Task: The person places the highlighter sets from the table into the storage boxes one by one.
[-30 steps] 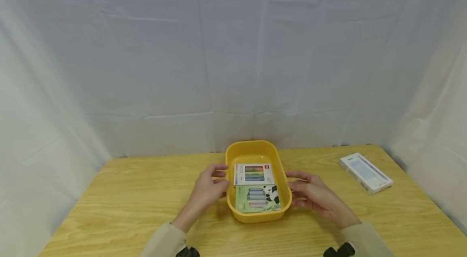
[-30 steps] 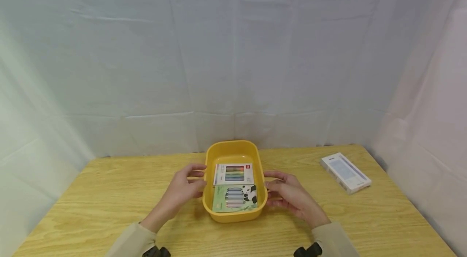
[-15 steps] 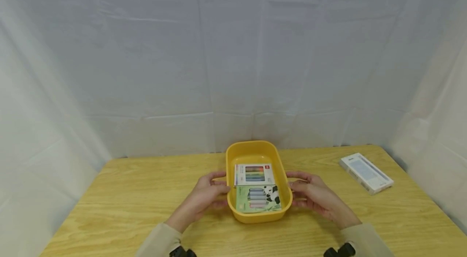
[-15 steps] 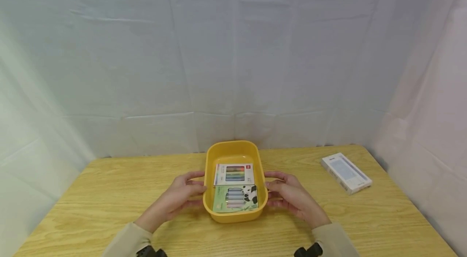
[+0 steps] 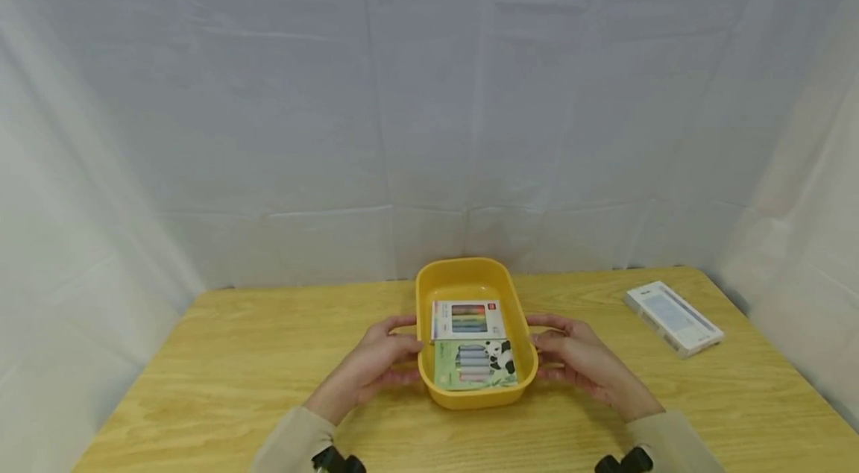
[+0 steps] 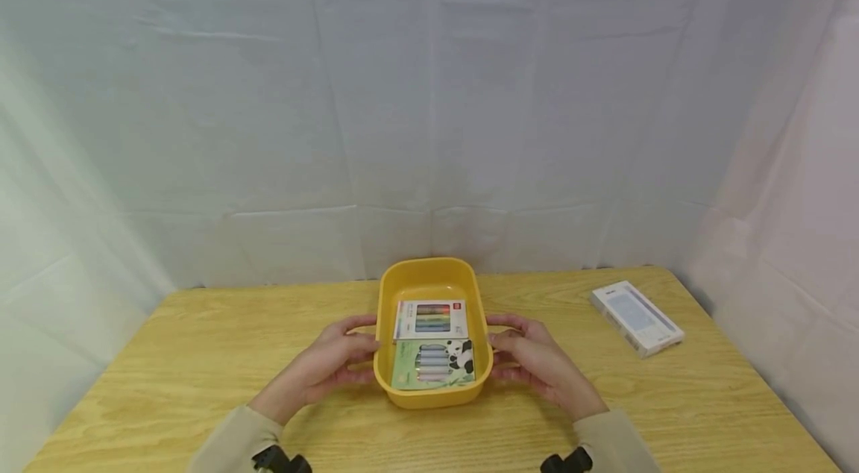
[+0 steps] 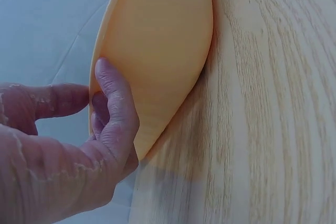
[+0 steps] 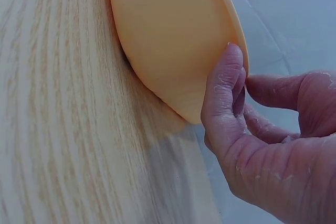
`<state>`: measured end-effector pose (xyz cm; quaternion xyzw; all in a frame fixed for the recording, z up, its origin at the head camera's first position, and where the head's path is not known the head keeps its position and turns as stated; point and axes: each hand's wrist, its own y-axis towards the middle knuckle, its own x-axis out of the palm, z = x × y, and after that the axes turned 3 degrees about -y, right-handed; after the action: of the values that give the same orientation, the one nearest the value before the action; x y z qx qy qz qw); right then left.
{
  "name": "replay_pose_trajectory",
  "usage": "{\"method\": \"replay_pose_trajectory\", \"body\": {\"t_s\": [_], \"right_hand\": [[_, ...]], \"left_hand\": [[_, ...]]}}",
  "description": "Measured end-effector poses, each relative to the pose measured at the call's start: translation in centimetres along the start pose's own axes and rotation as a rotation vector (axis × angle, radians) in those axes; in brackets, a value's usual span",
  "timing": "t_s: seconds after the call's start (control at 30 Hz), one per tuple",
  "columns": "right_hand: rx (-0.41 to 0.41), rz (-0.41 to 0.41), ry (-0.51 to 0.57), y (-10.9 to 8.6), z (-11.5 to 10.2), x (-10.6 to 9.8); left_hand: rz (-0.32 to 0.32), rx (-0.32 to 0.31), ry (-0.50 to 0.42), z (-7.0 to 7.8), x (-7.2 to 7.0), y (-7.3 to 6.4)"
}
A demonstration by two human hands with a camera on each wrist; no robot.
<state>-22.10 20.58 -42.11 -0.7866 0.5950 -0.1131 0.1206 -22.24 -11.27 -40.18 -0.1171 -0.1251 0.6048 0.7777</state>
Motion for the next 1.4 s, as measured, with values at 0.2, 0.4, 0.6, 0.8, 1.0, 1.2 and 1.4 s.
{"method": "replay_pose_trajectory", "body": {"t_s": [0.2,0.4,0.6,0.8,1.0,1.2,1.4], "right_hand": [[-0.004,0.032,-0.048,0.0,-0.1,0.1],[-0.022,0.101,-0.144,-0.2,0.0,0.6],[-0.086,0.154,-0.255,-0.3,0.0,0.9],[-0.196,0.184,-0.393,-0.7,-0.1,1.1],[-0.315,0.278,-0.621,-0.8,0.1,1.0],[-0.497,0.382,-0.816,-0.9,0.8,0.7],[-0.602,0.482,-1.026,-1.3,0.9,0.4]], "left_hand": [[0.006,0.007,-0.016,0.0,0.1,0.0],[0.011,0.002,-0.031,0.0,0.1,0.0],[0.009,0.006,-0.033,0.0,0.1,0.1],[0.011,0.004,-0.039,0.0,0.1,0.1],[0.01,0.001,-0.034,0.2,0.0,-0.1],[0.012,-0.003,-0.034,0.2,0.1,-0.1],[0.008,0.002,-0.036,0.3,0.1,-0.1]]}}
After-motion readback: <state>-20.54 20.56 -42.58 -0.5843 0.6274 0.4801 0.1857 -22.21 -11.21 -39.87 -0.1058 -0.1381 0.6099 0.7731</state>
